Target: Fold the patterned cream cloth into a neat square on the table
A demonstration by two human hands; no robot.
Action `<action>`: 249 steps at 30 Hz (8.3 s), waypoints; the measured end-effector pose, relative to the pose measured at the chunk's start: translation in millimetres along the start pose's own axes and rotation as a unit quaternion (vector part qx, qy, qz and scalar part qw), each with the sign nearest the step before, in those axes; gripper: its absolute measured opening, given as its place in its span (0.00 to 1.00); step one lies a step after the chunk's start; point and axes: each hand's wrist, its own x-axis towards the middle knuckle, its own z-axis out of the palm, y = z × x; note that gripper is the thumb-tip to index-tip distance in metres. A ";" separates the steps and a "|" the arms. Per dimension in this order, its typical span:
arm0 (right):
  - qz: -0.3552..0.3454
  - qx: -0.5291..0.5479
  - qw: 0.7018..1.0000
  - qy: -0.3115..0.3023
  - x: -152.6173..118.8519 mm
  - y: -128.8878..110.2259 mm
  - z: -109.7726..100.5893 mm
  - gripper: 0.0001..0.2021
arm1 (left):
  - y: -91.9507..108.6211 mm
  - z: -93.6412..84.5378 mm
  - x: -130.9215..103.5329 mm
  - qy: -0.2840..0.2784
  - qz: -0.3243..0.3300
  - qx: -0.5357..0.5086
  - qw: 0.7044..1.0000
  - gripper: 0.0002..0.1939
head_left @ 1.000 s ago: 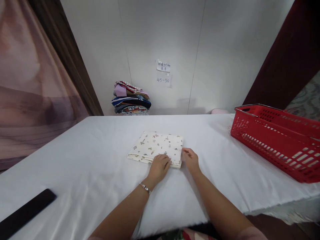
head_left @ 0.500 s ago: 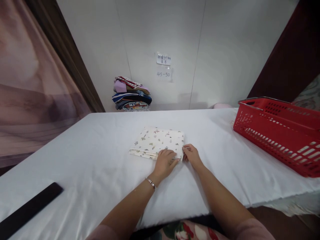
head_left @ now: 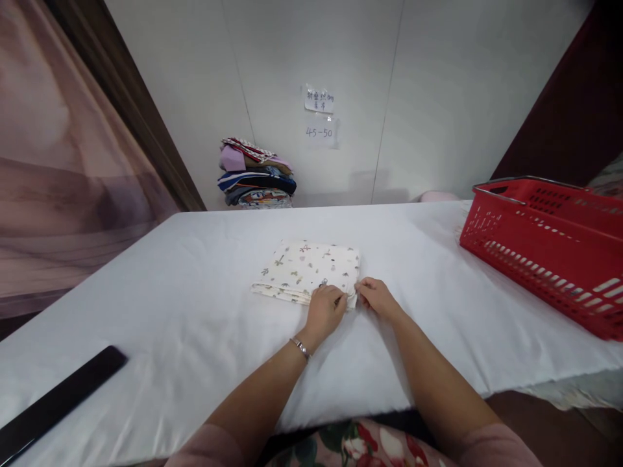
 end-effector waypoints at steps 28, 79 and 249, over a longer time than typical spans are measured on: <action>0.079 0.042 0.982 -0.168 -6.6 -5.9 -4.4 0.08 | -3.9 0.8 -2.9 0.008 0.008 -0.029 1.000 0.15; 0.100 -0.010 0.974 -0.203 -8.1 -7.8 -11.7 0.13 | -9.2 1.9 -7.4 -0.008 0.074 0.025 0.997 0.11; -0.273 -0.397 0.871 0.092 -20.5 32.2 -22.5 0.18 | -87.6 -80.3 -60.6 0.106 -0.248 -0.020 0.963 0.04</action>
